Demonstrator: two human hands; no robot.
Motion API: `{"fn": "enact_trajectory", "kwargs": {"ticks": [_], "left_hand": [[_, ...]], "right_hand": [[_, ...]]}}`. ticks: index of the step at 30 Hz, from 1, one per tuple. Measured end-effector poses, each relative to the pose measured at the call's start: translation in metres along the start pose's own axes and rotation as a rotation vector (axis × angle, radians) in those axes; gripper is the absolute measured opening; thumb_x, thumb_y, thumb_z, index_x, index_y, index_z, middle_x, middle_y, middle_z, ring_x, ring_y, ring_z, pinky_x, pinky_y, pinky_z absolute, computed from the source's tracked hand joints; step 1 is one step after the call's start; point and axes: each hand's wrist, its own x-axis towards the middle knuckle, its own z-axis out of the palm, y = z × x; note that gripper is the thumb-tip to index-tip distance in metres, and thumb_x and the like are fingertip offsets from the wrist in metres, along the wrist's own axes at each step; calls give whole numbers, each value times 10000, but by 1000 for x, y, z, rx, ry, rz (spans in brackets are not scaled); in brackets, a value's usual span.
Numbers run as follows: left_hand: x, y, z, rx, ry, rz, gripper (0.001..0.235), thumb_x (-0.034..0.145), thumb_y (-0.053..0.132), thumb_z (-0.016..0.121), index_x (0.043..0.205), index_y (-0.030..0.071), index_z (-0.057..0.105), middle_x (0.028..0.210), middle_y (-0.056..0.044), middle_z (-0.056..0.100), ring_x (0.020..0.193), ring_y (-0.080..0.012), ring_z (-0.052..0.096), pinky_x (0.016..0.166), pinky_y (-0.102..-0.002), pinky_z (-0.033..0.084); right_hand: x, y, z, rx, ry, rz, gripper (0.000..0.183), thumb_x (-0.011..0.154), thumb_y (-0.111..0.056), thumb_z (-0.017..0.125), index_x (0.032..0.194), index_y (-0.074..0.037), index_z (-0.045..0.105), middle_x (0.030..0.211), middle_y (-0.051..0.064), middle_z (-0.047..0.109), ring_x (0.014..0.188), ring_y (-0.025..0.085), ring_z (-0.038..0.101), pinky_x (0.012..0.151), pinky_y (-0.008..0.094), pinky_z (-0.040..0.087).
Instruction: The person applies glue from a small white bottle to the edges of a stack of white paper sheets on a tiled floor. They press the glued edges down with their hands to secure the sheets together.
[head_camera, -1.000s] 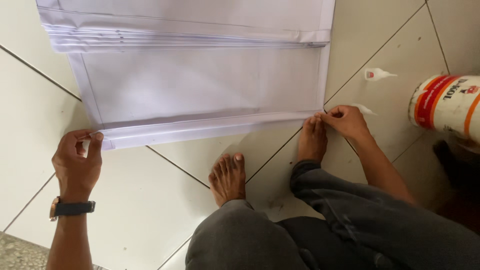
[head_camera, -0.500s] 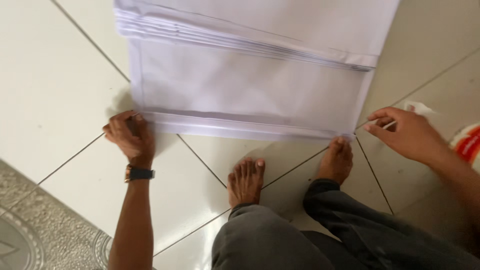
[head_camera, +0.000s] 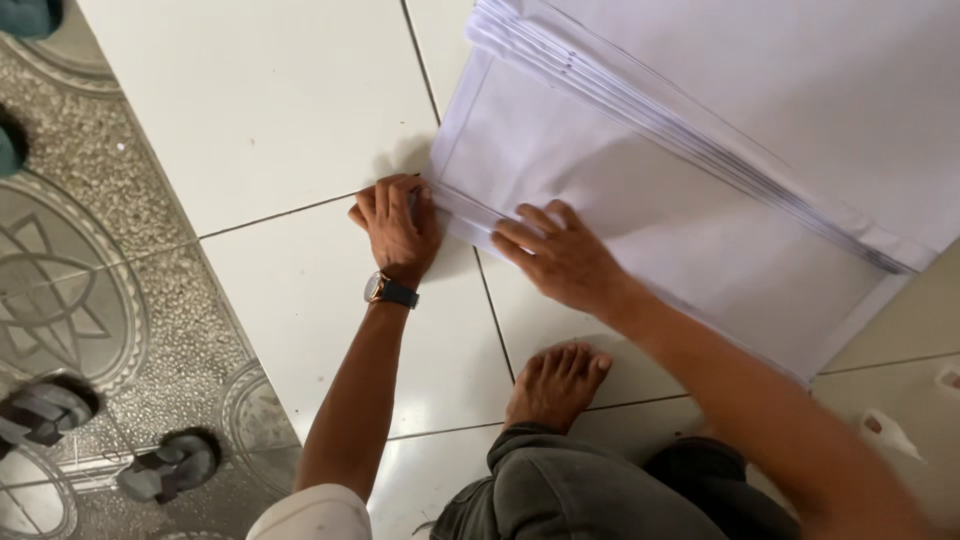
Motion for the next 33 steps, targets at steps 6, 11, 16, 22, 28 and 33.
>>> {"fn": "enact_trajectory", "kwargs": {"ticks": [6,11,16,22,28,33], "left_hand": [[-1,-4,4,-20,-3,-11,95,974,245,655,1042,215,596,1022,31,612,952,-256,526,842,-400,322],[1,-2,2,-26,-7,-25,83,987,246,637,1055,215,598,1012,35,594,945,-251,522,836,-402,321],[-2,-4,4,-13,-2,-28,100,985,248,642,1072,221,602,1008,38,580,944,-243,516,837,-400,320],[-2,0,4,7,-44,-72,108,1004,281,622,1103,246,595,1017,51,564,966,-226,504,872,-398,307],[1,24,4,2,-26,-288,266,1057,334,541,1299,223,532,1097,-1,505,1010,-267,460,918,-432,286],[30,25,14,42,-64,-456,305,1096,419,482,1343,238,477,1073,-25,433,990,-293,431,885,-470,308]], "right_hand": [[33,-26,46,-4,180,117,525,1018,-232,541,1535,-158,483,1570,51,481,1443,267,435,1097,523,308],[35,-31,39,-34,183,142,533,1013,-249,532,1539,-171,491,1605,16,461,1485,234,381,1128,496,280],[37,-33,35,-78,176,143,501,1021,-247,514,1514,-160,521,1629,11,438,1517,239,344,1145,490,288],[37,-31,40,-105,158,156,549,994,-274,485,1540,-227,498,1638,-39,420,1480,222,360,1110,492,293],[44,-30,47,-53,126,179,595,915,-294,558,1509,-257,537,1584,-51,457,1377,234,424,1055,506,341],[54,-30,41,-58,166,185,700,815,-263,526,1514,-287,529,1548,-66,478,1231,235,487,946,482,379]]}}
